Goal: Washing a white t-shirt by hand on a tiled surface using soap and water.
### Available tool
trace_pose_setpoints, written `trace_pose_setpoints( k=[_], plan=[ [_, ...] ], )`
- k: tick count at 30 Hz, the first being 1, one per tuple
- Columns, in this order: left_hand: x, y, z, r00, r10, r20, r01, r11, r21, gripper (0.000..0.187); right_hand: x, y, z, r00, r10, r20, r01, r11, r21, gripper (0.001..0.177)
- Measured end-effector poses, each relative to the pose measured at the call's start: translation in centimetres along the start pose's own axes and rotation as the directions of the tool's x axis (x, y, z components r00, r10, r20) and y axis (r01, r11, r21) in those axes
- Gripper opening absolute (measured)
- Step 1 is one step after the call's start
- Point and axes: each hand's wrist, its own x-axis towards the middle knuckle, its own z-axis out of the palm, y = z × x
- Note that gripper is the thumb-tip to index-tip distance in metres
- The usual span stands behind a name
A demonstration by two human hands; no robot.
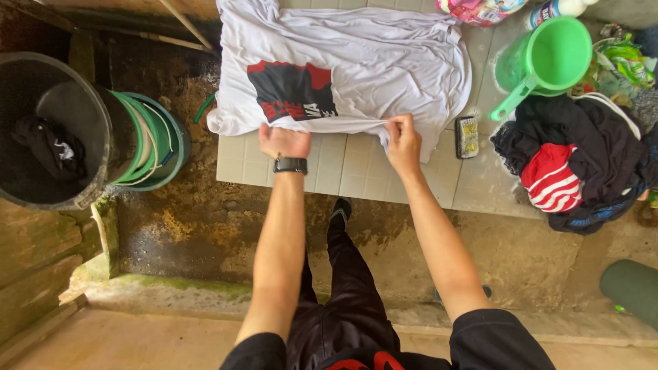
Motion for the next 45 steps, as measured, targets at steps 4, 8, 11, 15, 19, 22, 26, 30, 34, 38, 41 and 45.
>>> trace_pose_setpoints(
  k=[4, 8, 11, 15, 19, 22, 26, 30, 34, 38, 41, 45],
  plan=[
    [1.3, -1.4, -4.6, 0.997, -0.067, -0.029, 0.061, 0.983, -0.172, 0.057, -0.8, 3.4, 1.7, 0.977, 0.201, -0.072, -0.177, 0.949, 0.260, 0.019],
    [2.8, -1.9, -2.8, 0.985, -0.173, -0.012, 0.168, 0.970, -0.176, 0.052, -0.4, 5.1, 2.7, 0.944, 0.301, -0.133, -0.192, 0.831, 0.522, 0.022],
    [3.2, -0.7, -0.9, 0.975, -0.214, 0.056, 0.215, 0.976, -0.022, 0.055, -0.4, 3.1, 2.6, 0.967, 0.217, -0.136, -0.121, 0.856, 0.503, 0.024],
    [3.6, 1.1, 0.0, 0.987, -0.159, 0.036, 0.141, 0.943, 0.303, 0.051, -0.2, 0.5, 1.9, 0.999, 0.043, -0.029, -0.034, 0.968, 0.250, 0.051],
    [1.2, 2.7, 0.2, 0.879, 0.340, -0.333, 0.095, 0.560, 0.823, 0.049, -0.3, -2.2, 1.1, 0.958, -0.260, 0.121, 0.285, 0.900, -0.330, 0.082],
    [-2.8, 5.2, -1.4, 0.862, 0.501, 0.081, -0.110, 0.028, 0.994, 0.050, -0.4, -2.7, 1.4, 0.975, -0.101, 0.197, 0.175, 0.895, -0.409, 0.081],
    [-9.4, 6.4, 2.1, 0.849, 0.520, -0.094, -0.118, 0.361, 0.925, 0.057, -0.6, -3.2, 1.1, 0.977, -0.107, 0.184, 0.176, 0.890, -0.420, 0.076],
    [-13.4, 6.7, 2.3, 0.990, 0.092, -0.105, -0.024, 0.853, 0.521, 0.065, -1.1, -1.6, 0.4, 0.961, -0.207, 0.185, 0.262, 0.899, -0.351, 0.062],
    [-16.8, 6.3, 4.4, 0.968, -0.005, -0.250, 0.122, 0.882, 0.455, 0.072, -2.3, -0.3, -0.8, 0.953, -0.258, 0.157, 0.285, 0.941, -0.181, 0.047],
    [-16.3, 9.0, -1.2, 0.969, -0.043, -0.245, 0.187, 0.774, 0.605, 0.077, -4.6, -1.3, -3.3, 0.945, -0.291, 0.152, 0.321, 0.915, -0.245, 0.053],
    [-16.6, 10.7, -2.6, 0.939, 0.250, -0.237, 0.058, 0.561, 0.826, 0.065, -6.1, 0.9, -4.2, 0.932, -0.353, 0.081, 0.360, 0.881, -0.307, 0.052],
    [-17.9, 13.2, -1.1, 0.854, 0.520, 0.030, -0.034, -0.002, 0.999, 0.036, -7.2, 5.9, -5.7, 0.925, -0.314, 0.214, 0.380, 0.784, -0.491, 0.015]
  ],
)
